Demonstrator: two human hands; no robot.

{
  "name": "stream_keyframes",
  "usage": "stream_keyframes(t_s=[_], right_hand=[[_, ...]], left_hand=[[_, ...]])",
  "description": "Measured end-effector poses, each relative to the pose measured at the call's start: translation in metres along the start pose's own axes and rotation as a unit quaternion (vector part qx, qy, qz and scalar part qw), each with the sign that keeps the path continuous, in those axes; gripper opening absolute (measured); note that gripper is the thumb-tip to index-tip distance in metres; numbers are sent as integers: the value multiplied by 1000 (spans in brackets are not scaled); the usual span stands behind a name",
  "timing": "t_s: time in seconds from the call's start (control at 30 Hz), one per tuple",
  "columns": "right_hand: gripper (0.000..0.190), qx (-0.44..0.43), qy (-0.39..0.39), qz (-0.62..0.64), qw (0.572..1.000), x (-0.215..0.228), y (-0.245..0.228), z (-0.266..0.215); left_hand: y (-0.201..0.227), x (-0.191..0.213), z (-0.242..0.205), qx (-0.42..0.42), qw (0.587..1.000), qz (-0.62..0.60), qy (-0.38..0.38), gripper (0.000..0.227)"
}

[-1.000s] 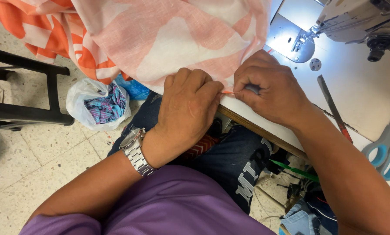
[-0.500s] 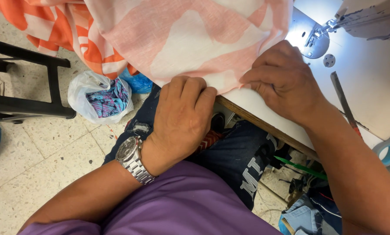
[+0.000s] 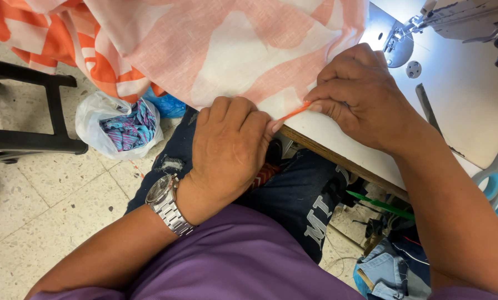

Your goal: Sewing the edges of a patterned fabric using an industrial sewing machine

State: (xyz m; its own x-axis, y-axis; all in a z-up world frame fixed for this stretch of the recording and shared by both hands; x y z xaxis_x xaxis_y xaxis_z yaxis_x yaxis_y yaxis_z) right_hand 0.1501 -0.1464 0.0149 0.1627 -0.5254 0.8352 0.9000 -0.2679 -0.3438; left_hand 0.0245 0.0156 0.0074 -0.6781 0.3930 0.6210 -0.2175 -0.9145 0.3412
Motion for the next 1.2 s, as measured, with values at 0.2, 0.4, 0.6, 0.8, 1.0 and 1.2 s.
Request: stream_keyframes(t_s=[0.2, 0.4, 0.6, 0.8, 1.0, 1.2], right_hand=[[6, -12, 22, -13, 1000, -1, -4, 1], [19, -81, 28, -10, 996, -2, -3, 2], [8, 3, 59, -6, 998, -5, 2, -5], [16, 29, 39, -1, 999, -3, 2, -7], [20, 57, 56, 17, 997, 0, -1, -5], [19, 74, 54, -1, 996, -2, 1, -8]], left_hand=[[3, 2, 4, -13, 999, 30, -10, 31], [4, 2, 6, -29, 998, 44, -16, 31], [13, 2, 5, -99, 993, 62, -27, 9], [20, -3, 3, -125, 988, 83, -24, 11], [21, -6, 2, -133, 986, 95, -4, 9], [16, -12, 4, -103, 993, 61, -18, 5]])
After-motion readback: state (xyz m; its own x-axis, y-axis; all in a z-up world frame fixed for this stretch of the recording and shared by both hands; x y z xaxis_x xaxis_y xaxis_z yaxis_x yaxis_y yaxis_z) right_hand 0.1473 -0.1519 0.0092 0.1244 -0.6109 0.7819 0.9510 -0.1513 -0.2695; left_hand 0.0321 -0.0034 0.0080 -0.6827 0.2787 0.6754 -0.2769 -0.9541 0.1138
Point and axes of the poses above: each hand's wrist, its own z-axis towards the middle knuckle, its own x-axis out of the back of the hand, y = z × x, the point moved 6 cm from there along z, towards the middle knuckle, and after that the axes turned 12 degrees about y, right-handed, at the moved point
